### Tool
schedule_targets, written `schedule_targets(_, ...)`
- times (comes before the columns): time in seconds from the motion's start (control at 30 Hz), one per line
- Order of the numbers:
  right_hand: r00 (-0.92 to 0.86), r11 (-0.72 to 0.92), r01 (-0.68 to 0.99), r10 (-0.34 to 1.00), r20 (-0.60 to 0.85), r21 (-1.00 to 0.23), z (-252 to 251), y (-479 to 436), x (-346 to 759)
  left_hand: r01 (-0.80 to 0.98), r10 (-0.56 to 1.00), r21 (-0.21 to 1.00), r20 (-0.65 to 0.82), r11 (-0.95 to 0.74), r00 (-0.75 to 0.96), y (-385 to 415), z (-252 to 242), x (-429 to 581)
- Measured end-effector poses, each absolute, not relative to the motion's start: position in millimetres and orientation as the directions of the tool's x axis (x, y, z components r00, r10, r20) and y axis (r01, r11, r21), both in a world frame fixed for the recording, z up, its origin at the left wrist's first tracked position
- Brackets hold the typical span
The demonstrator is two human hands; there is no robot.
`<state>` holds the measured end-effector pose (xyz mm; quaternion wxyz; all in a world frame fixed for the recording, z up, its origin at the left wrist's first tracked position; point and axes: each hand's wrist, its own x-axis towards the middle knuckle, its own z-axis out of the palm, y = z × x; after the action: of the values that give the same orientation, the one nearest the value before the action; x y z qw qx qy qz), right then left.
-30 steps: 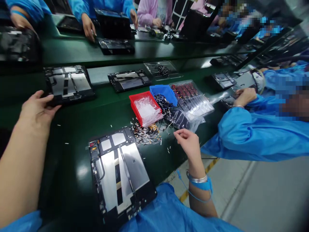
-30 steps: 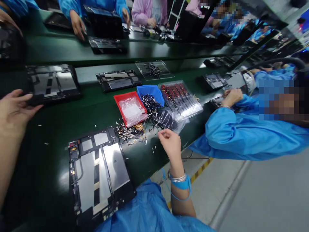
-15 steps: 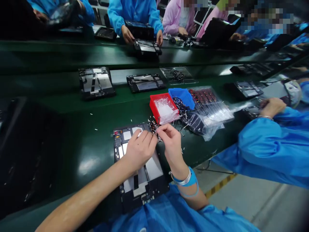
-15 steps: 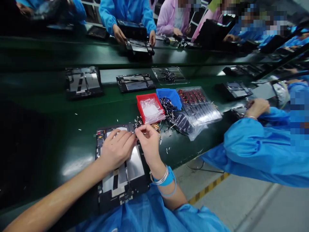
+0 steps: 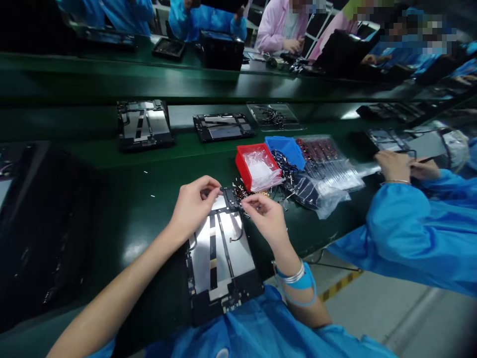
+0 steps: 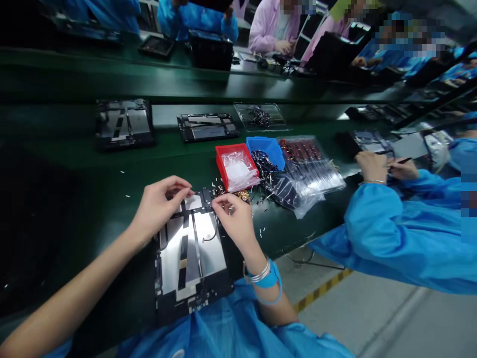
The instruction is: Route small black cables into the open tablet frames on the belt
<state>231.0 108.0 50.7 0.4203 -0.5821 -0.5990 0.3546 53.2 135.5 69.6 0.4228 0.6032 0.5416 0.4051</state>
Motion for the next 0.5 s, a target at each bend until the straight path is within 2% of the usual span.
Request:
schedule_targets(0.1, -0.147, 0.155, 0.634, 0.986, 0.079, -0.757, 50, 103, 249, 0.360, 0.996, 0.931, 0.023, -0.052, 0.083, 140, 71, 46)
schedule_targets(0.17, -0.236, 0.250, 0.734, 0.966, 0.108, -0.632, 50, 100, 260, 0.382, 0.993, 0.922, 0.013, -0.058, 0.119, 140, 72, 45)
schedule_targets(0.23, -0.365, 0.405, 0.786, 0.914, 0.178, -0.467, 48, 98, 267, 0.400, 0.987, 0.914, 0.001, -0.066, 0.161, 139, 72, 46)
schedule_targets(0.33, -0.559, 0.614, 0.762, 0.784, 0.271, -0.204, 38, 98, 269, 0.419, 0.982, 0.905, -0.010, -0.072, 0.190, 138, 71, 48)
schedule_targets(0.4, -0.592, 0.654, 0.741, 0.743, 0.313, -0.149, 30, 99, 268, 0.422, 0.981, 0.904, -0.011, -0.073, 0.192, 137, 71, 49)
schedule_targets(0.5, -0.570, 0.651, 0.734, 0.745, 0.348, -0.191, 24, 98, 266, 0.420, 0.982, 0.905, -0.009, -0.074, 0.191, 138, 71, 49)
